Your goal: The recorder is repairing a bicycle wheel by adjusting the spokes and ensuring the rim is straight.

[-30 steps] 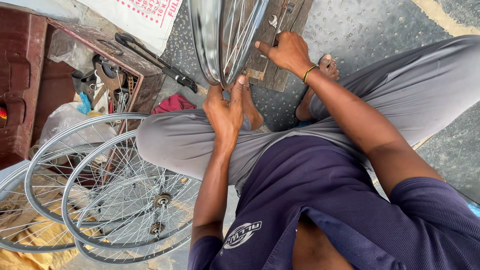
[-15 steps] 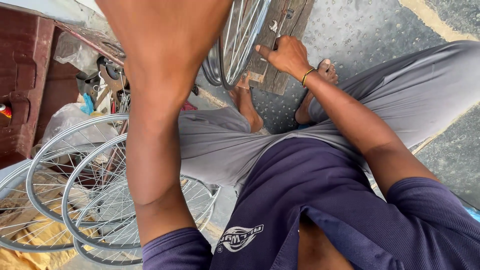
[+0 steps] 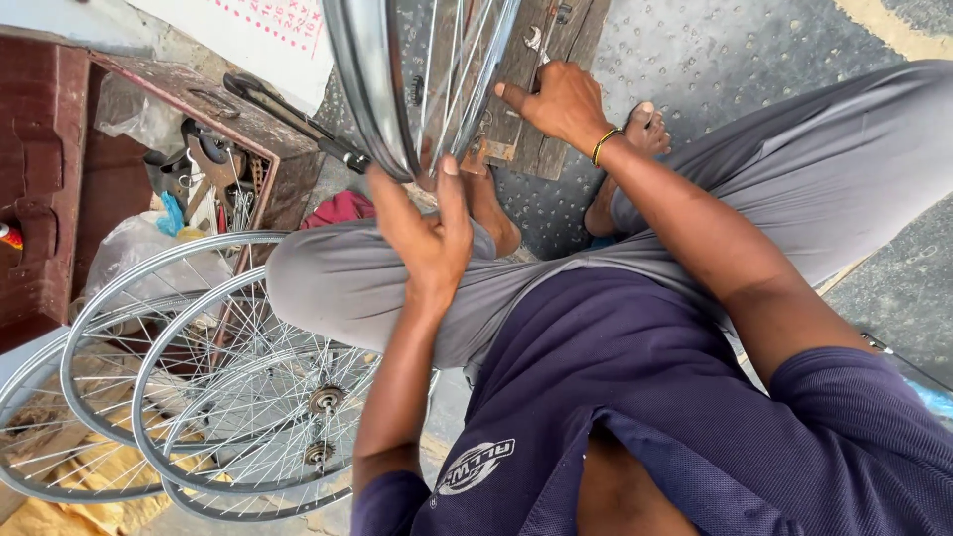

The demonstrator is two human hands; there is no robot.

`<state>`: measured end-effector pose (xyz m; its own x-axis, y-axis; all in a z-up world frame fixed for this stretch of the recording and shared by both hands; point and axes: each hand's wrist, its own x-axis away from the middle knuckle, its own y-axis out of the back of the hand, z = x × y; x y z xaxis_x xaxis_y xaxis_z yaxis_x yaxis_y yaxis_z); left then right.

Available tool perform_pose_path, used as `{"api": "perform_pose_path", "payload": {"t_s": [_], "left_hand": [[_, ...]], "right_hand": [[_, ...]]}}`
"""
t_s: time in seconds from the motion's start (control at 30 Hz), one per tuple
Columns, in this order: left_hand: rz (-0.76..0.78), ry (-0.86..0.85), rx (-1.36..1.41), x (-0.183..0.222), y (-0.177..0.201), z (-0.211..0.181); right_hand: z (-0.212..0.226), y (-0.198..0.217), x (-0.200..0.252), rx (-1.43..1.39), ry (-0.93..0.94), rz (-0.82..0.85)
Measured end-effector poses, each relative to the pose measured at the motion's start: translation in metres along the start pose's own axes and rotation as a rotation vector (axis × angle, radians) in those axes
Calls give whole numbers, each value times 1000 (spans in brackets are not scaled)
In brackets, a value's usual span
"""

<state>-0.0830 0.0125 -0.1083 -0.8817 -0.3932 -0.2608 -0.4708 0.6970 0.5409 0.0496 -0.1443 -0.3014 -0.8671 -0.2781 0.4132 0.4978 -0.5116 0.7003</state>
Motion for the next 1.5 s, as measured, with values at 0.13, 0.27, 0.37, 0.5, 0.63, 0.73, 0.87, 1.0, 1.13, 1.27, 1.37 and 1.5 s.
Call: {"api": "perform_pose_path", "payload": {"t_s": [0.13,0.27,0.37,0.5,0.63,0.73,0.87,1.0,1.13,1.27,1.37,1.5], "left_hand": [[98,126,-14,24,-18,31],[158,346,24,14,-19,29],[172,329,71,16,-13,32],[82,151,-61,11,12,24],[-40,110,440,15,32,16],[-48,140,432,18,25,26],[-49,97,487,14,9,39],[-109,123,523,-29,9,8],[-177,2,624,-68,7,-48],[-238,67,717,-78,7,-58],[-207,-28,652,-82,9,-61],[-204,-53,644,-80,10,-54]], "right_hand": [[-5,-5,1,-5,0,-8],[-13,-16,-5,12,83,-59],[9,11,12,42,-24,33],[23,42,57,196,367,-403],[56,79,104,-122,562,-259],[81,102,109,-265,801,-189],[120,130,95,-190,1181,-374],[149,156,74,-414,1219,-368],[163,194,59,-512,1292,-89],[166,213,50,-243,1382,-171],[175,230,54,-131,1307,-30],[186,239,50,-14,1330,138]]}}
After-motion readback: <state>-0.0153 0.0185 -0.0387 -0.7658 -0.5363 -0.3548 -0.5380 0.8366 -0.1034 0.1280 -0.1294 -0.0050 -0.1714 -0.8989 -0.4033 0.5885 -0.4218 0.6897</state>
